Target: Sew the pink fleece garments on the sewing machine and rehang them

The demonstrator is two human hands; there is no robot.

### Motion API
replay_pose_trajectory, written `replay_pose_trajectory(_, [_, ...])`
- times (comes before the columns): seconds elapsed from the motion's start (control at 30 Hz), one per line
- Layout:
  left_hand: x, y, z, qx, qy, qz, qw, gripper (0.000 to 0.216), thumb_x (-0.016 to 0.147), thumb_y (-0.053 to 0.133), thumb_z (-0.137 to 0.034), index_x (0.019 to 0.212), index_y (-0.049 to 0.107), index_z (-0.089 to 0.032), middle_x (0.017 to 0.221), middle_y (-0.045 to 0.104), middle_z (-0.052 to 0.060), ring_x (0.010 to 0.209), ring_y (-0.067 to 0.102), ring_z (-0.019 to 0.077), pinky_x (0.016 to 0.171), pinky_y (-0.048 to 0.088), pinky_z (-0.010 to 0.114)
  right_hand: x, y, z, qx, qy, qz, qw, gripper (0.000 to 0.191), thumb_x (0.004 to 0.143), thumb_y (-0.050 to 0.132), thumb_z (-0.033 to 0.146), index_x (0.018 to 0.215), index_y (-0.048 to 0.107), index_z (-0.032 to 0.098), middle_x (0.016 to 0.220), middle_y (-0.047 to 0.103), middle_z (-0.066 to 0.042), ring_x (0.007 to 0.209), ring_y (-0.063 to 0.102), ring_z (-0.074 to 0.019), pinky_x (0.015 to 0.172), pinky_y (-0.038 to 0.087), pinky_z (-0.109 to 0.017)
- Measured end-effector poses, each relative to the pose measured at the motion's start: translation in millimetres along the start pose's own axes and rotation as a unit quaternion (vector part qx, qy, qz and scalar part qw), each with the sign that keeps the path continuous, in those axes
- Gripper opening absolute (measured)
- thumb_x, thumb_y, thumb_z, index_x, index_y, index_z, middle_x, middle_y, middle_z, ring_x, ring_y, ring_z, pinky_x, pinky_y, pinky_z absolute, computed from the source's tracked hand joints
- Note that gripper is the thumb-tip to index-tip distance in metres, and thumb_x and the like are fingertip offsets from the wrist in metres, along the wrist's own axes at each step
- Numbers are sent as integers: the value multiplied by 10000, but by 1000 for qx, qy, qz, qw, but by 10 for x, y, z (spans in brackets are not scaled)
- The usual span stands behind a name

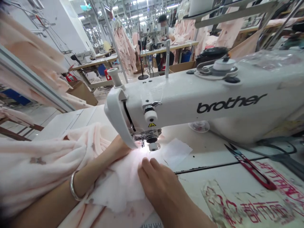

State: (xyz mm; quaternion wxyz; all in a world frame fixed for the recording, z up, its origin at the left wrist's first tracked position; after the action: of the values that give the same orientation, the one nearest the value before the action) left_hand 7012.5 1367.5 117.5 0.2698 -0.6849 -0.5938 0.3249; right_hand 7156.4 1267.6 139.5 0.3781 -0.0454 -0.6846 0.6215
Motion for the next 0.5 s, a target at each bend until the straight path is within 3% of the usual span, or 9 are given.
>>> replay_pose_trajectory(0.1, [-10,14,13,1,3,2,1000,77,694,587,-239,660,604,-172,737,652,42,895,602,223,816,449,289,11,127,27,9,5,39,999,288,720,406,-82,805,583,129,904,610,-106,737,538,-217,518,469,-309])
replay_pose_trajectory(0.23, [-43,26,17,-5,-12,0,1000,76,705,576,-237,672,609,-176,703,647,35,848,616,207,790,461,279,-26,35,-126,47,32,6,998,314,770,371,-57,843,585,161,931,622,-70,741,529,-185,544,448,-287])
replay_pose_trajectory(0.4, [-86,42,22,16,-35,-32,999,158,723,562,-260,820,646,-169,839,678,81,895,611,233,830,450,325,-104,-39,-331,70,53,71,994,264,845,403,25,881,600,197,851,633,-36,719,527,-158,597,455,-254])
replay_pose_trajectory(0.5, [-96,61,30,30,-39,-37,998,152,738,547,-273,793,638,-165,834,676,86,879,604,239,831,438,340,-114,-2,-324,65,50,64,995,235,861,423,35,836,595,193,783,622,-34,695,514,-160,602,452,-256])
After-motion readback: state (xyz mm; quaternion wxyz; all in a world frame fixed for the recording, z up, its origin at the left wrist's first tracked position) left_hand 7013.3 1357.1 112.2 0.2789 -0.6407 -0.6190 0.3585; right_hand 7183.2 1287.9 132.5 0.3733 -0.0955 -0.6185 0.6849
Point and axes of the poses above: each hand's wrist, its own x-axis towards the middle knuckle, its own y-axis out of the palm, z = x × y, the point moved 5 cm from there along x, towards the middle knuckle
